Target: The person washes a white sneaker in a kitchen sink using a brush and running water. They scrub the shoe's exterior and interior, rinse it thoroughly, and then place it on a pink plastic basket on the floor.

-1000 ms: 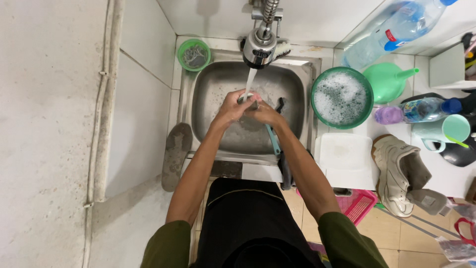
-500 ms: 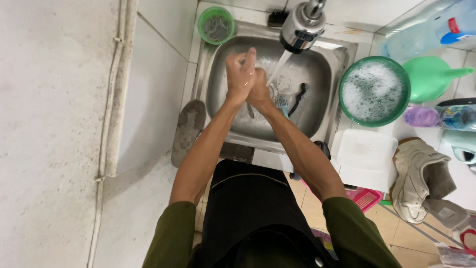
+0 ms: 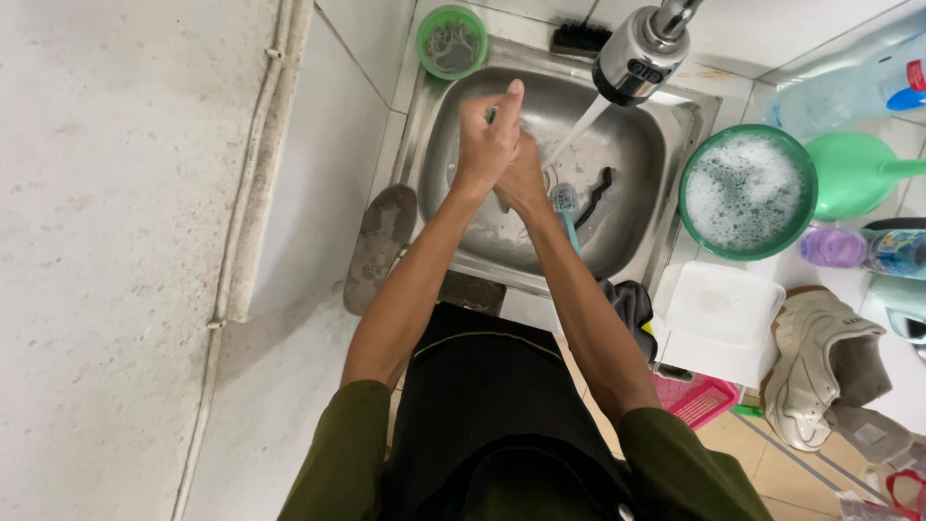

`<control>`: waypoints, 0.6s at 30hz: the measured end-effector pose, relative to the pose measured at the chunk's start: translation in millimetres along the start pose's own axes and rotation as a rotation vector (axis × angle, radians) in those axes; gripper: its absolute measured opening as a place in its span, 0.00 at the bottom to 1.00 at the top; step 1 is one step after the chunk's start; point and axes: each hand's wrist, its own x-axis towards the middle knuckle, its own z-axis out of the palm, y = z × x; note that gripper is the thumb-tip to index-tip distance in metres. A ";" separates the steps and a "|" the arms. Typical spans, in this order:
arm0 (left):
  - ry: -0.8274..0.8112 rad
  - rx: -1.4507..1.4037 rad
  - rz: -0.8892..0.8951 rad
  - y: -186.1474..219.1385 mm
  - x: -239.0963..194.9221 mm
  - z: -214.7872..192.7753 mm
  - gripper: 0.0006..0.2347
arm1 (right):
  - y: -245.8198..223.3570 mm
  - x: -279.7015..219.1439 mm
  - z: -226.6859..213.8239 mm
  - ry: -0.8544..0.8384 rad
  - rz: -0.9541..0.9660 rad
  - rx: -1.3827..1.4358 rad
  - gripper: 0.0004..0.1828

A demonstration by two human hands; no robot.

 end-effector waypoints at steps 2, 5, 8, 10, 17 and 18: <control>-0.015 -0.159 0.052 -4.5 -1.2 -3.4 0.28 | 4.8 -1.9 2.6 -0.063 0.058 0.204 0.17; -0.193 -0.168 0.165 -3.0 -2.9 -13.0 0.28 | 2.9 -10.8 12.3 0.141 0.139 0.118 0.23; -0.268 -0.162 0.317 19.1 1.7 -21.4 0.12 | -3.9 -12.6 15.8 0.224 -0.001 0.207 0.17; -0.249 -0.157 0.352 19.4 -0.6 -25.5 0.13 | -15.5 -9.0 16.3 0.222 -0.069 0.260 0.11; -0.148 -0.181 0.307 48.5 -3.0 -23.4 0.17 | -28.9 -21.7 -4.2 0.115 -0.119 0.211 0.13; -0.153 -0.185 0.311 45.1 -1.1 -23.1 0.17 | -26.6 -21.8 -9.4 0.122 -0.122 0.208 0.13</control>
